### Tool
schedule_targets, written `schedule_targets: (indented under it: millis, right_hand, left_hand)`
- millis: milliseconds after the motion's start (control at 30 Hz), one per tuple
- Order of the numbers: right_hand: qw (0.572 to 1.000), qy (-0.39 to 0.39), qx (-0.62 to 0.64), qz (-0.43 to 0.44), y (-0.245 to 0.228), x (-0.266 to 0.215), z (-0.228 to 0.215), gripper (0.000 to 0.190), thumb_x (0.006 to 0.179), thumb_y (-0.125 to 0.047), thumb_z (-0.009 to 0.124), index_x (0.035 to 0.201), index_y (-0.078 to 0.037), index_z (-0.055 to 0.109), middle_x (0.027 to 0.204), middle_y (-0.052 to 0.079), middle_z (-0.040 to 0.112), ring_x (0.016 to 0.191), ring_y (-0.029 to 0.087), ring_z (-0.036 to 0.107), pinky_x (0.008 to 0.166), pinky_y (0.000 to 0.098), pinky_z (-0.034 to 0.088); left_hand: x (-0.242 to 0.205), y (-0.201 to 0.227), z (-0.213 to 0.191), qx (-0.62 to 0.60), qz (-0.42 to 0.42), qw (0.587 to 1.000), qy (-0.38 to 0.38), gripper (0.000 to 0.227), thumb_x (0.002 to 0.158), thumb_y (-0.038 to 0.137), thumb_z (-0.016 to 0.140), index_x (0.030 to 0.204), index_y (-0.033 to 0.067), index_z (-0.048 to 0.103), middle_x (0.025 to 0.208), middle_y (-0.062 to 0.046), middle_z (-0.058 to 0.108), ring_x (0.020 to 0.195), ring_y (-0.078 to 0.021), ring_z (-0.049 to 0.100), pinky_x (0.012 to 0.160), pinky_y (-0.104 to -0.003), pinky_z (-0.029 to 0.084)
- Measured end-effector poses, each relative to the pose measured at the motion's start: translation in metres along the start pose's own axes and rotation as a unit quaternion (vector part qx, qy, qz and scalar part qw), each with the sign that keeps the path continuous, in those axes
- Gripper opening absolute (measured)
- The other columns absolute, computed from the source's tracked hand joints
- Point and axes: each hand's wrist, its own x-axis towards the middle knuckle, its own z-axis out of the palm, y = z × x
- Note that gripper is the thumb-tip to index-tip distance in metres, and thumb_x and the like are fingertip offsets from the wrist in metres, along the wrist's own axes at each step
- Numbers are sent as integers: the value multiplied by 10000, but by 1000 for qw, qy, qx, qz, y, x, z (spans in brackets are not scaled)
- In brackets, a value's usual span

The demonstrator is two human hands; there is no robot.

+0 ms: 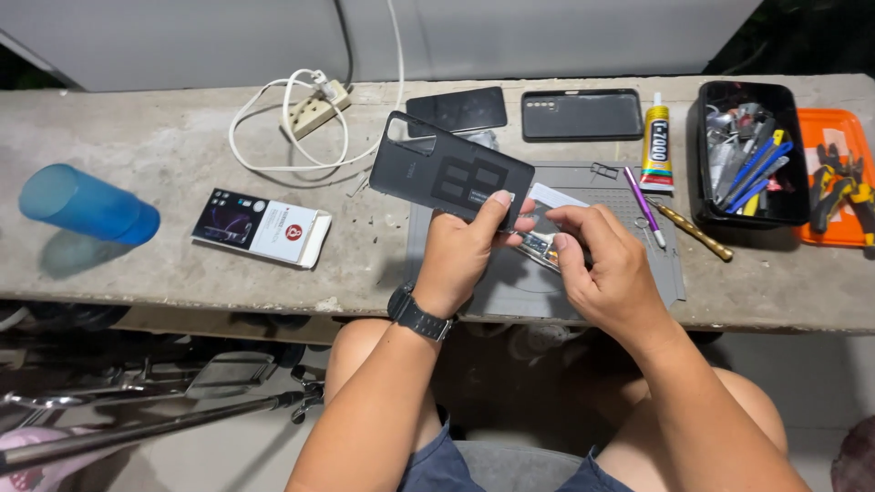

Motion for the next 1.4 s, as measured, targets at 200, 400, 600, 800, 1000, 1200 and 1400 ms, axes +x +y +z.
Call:
schedule_targets:
  millis: [200, 400, 600, 800, 1000, 1200, 1400]
  right_hand:
    - [996, -32, 50, 60, 5, -1, 29, 151, 1002, -32, 685, 1122, -91, 754, 819, 133, 722, 673, 338, 696, 634, 421, 549]
    - [983, -87, 119, 113, -25, 14, 45, 130, 1060, -90, 630, 1117, -115, 743, 732, 95, 772, 572, 188, 615, 593, 353, 530]
    - [946, -139, 231, 178, -35, 23, 65, 239, 1092, -100, 515, 1151, -78, 746, 691, 100, 720, 568, 146, 539, 578, 318, 512]
    - [944, -143, 231, 187, -48, 27, 92, 168, 1052, -7, 586, 1139, -43, 725, 770, 158, 777, 565, 200, 688, 576, 343, 583]
    - [956, -160, 183, 163, -41, 35, 123, 113, 1061, -43, 602, 1084, -40, 713, 764, 142, 743, 618, 191, 622, 617, 364, 549]
    - [962, -174, 138, 157, -28, 26, 138, 92, 1054, -84, 621, 1062, -96, 711, 740, 108, 727, 626, 208, 605, 630, 375, 531]
    - [961, -190, 135, 151, -34, 30, 142, 140, 1121, -144, 609, 1182, -152, 734, 743, 89, 721, 653, 198, 594, 650, 368, 528]
  left_hand:
    - [2, 16, -16, 11, 18, 999, 40, 292, 1062, 129, 646, 1115, -139, 747, 1095, -316, 810, 862, -295, 840, 671, -284, 716]
    - [0, 17, -39, 27, 31, 997, 64, 295, 1071, 153, 638, 1138, -114, 746, 1113, -294, 815, 874, -281, 840, 674, -272, 702]
    - [-10, 26, -64, 28, 42, 995, 90, 310, 1079, 175, 639, 1172, -105, 735, 1113, -291, 816, 875, -287, 841, 663, -263, 690]
    - [-15, 29, -92, 11, 55, 992, 115, 303, 1078, 180, 642, 1168, -98, 723, 1105, -284, 816, 872, -286, 836, 661, -270, 690]
    - [-27, 37, -115, -4, 57, 988, 145, 309, 1072, 190, 645, 1122, -98, 746, 1093, -278, 821, 865, -289, 839, 659, -259, 685]
    - [-37, 47, -129, -6, 61, 985, 160, 302, 1071, 180, 646, 1124, -99, 749, 1090, -282, 823, 858, -292, 840, 656, -259, 681]
    - [-38, 48, -133, -19, 72, 985, 158, 293, 1078, 179, 645, 1126, -92, 747, 1082, -275, 823, 850, -291, 838, 647, -258, 676]
